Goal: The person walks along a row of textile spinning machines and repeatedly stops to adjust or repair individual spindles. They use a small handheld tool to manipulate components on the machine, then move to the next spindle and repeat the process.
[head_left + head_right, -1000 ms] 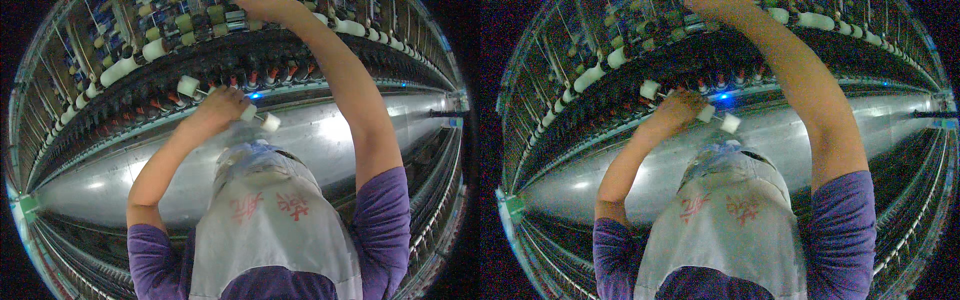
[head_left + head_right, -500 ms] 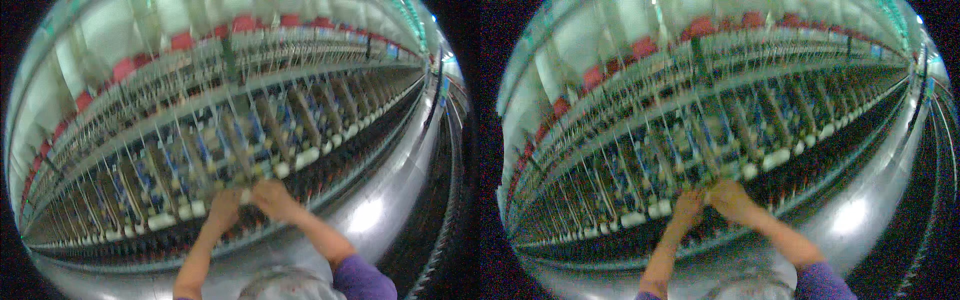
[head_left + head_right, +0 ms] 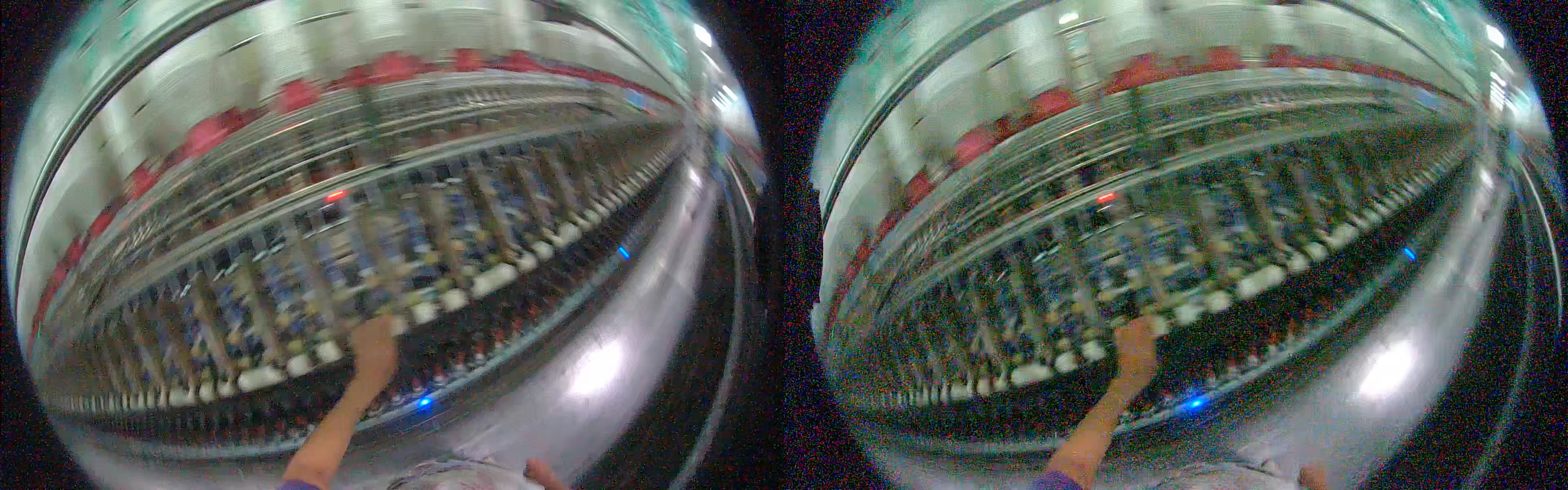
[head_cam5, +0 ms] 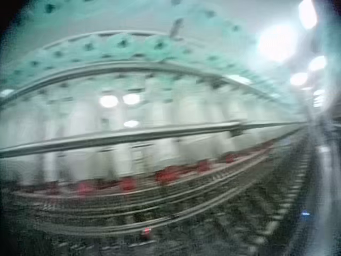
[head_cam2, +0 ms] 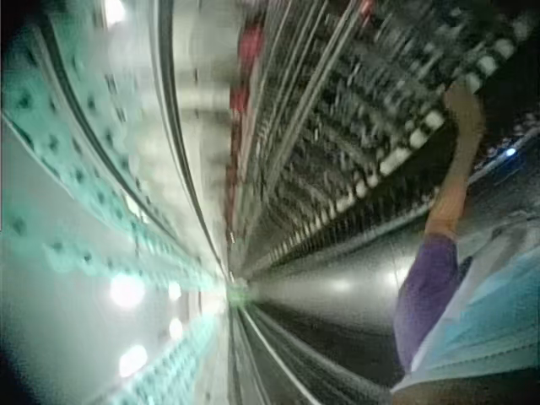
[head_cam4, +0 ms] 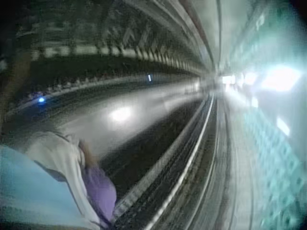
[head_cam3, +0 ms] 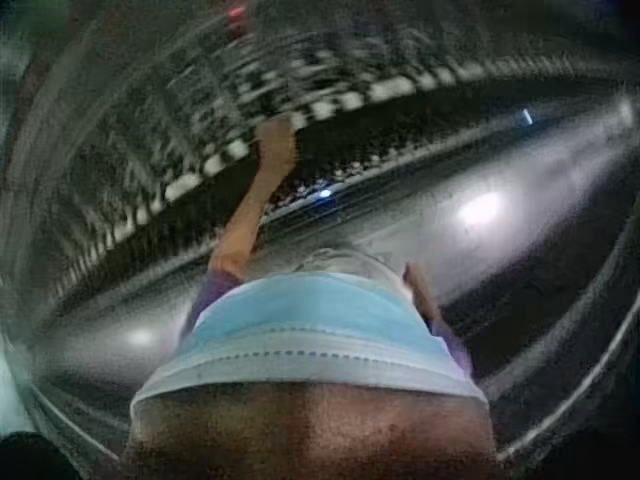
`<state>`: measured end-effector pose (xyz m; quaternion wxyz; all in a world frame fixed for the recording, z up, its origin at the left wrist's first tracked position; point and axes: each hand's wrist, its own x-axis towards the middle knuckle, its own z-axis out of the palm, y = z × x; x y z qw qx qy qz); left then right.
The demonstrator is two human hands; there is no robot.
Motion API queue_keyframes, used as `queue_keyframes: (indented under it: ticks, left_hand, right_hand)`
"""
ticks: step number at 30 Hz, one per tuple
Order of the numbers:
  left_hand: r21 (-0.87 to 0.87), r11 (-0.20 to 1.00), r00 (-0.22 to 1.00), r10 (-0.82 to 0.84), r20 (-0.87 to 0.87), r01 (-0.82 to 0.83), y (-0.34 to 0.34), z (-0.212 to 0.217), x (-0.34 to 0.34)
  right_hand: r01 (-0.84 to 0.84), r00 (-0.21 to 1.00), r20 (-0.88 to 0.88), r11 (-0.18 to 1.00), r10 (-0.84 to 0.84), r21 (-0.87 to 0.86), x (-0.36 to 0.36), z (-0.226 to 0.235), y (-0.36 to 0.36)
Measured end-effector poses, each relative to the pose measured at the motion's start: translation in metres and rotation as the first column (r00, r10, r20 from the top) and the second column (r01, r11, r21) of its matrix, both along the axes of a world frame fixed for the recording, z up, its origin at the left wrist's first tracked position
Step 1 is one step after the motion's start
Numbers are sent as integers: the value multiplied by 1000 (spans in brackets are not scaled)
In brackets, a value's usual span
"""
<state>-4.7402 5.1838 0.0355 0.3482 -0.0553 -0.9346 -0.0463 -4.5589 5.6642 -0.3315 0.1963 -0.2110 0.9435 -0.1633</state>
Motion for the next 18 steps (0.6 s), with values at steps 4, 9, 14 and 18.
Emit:
queue_keyframes:
  ticks: [4, 9, 14, 18]
  left_hand:
    - [92, 976, 980, -200, -5, 199, 9, -40, -1]
    - [144, 760, 759, -647, 72, 634, 63, -109, 29]
    - [444, 720, 305, -653, 693, 533, 124, -163, 103]
    - [372, 790, -123, -360, 925, 488, 205, -171, 123]
  right_hand:
    - [351, 885, 265, 922, -384, 165, 33, 16, 39]
    - [512, 798, 244, 833, -551, 208, 80, 30, 31]
    - [483, 842, 116, 833, -526, 269, 137, -11, 76]
    - [462, 791, 253, 815, -557, 351, 63, -20, 110]
